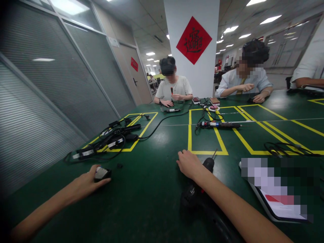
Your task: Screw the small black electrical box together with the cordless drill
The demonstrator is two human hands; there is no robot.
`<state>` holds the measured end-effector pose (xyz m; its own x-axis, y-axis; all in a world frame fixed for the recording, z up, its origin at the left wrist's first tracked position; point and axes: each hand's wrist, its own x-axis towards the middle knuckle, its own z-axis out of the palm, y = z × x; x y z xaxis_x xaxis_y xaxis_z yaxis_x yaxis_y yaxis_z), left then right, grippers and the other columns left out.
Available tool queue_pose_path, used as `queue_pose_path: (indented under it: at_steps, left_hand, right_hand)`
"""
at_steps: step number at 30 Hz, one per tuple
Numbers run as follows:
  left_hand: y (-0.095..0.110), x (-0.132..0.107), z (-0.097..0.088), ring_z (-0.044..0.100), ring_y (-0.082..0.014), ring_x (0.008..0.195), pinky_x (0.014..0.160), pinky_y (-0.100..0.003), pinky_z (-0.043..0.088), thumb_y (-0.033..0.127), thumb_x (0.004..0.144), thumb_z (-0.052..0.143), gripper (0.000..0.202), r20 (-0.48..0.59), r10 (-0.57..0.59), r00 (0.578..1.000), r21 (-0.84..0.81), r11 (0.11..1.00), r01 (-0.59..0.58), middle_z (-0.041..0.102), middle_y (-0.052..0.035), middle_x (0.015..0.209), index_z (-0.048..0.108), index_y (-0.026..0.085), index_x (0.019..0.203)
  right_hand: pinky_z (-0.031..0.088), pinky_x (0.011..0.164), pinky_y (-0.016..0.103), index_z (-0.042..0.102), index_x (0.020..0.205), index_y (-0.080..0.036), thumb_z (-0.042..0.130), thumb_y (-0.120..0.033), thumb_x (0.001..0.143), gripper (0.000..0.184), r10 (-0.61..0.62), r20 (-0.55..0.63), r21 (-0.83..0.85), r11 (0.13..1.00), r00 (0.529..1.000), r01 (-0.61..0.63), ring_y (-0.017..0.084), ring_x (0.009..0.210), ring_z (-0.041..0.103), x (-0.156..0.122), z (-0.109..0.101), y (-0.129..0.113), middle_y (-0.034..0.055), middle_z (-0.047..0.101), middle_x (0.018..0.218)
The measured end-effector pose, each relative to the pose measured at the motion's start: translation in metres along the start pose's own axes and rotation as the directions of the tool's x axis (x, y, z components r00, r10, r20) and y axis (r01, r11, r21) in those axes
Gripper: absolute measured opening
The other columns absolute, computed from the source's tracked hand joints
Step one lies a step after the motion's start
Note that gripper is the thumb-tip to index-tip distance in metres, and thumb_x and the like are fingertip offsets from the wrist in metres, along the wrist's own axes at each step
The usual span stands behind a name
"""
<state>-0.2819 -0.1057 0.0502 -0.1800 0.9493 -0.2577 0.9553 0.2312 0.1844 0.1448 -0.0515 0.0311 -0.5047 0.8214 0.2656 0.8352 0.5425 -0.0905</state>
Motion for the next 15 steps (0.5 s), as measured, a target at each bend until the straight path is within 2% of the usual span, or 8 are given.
queue_pose_path:
  at_steps: [3, 6, 10, 15]
  left_hand:
    - [0.003, 0.001, -0.005, 0.054, -0.0333, 0.105, 0.085, -0.041, 0.042, 0.071, 0.067, 0.04, 0.094, -0.024, -0.034, 0.999, 0.019, 0.999, 0.034, 0.047, -0.0198, 0.125, 0.012, 0.015, 0.137]
    - [0.001, 0.002, -0.01, 0.053, -0.0323, 0.108, 0.089, -0.042, 0.041, 0.071, 0.068, 0.04, 0.093, -0.018, -0.041, 0.999, -0.006, 0.999, 0.041, 0.044, -0.0175, 0.129, 0.009, 0.019, 0.139]
    - [0.002, 0.005, -0.016, 0.053, -0.0306, 0.108, 0.088, -0.04, 0.043, 0.069, 0.068, 0.044, 0.091, 0.026, -0.004, 1.0, -0.057, 0.998, 0.006, 0.044, -0.0154, 0.13, 0.016, 0.019, 0.139]
    - [0.02, 0.018, -0.038, 0.041, -0.0252, 0.121, 0.101, -0.036, 0.034, 0.061, 0.077, 0.035, 0.067, 0.015, 0.195, 0.981, -0.166, 0.968, -0.19, 0.039, -0.0058, 0.136, 0.036, 0.021, 0.132]
  right_hand:
    - [0.052, 0.067, 0.036, 0.057, 0.097, -0.015, 0.055, -0.028, 0.087, 0.016, 0.002, -0.004, 0.01, 1.0, 1.0, -0.002, 0.019, 0.08, 0.06, -0.001, 0.0, 0.001, 0.0033, 0.062, 0.091]
    - [0.052, 0.067, 0.036, 0.057, 0.097, -0.015, 0.054, -0.028, 0.087, 0.017, 0.003, -0.009, 0.011, 1.0, 1.0, -0.003, 0.019, 0.08, 0.06, -0.001, 0.002, 0.002, 0.0033, 0.061, 0.091]
    - [0.051, 0.067, 0.036, 0.057, 0.096, -0.015, 0.054, -0.029, 0.087, 0.017, 0.001, -0.017, 0.001, 1.0, 1.0, -0.001, 0.019, 0.08, 0.06, 0.001, 0.005, 0.003, 0.0033, 0.061, 0.09]
    - [0.051, 0.067, 0.036, 0.057, 0.095, -0.015, 0.054, -0.03, 0.087, 0.017, -0.001, -0.018, -0.008, 1.0, 1.0, 0.001, 0.019, 0.08, 0.06, 0.001, 0.005, 0.003, 0.003, 0.061, 0.089]
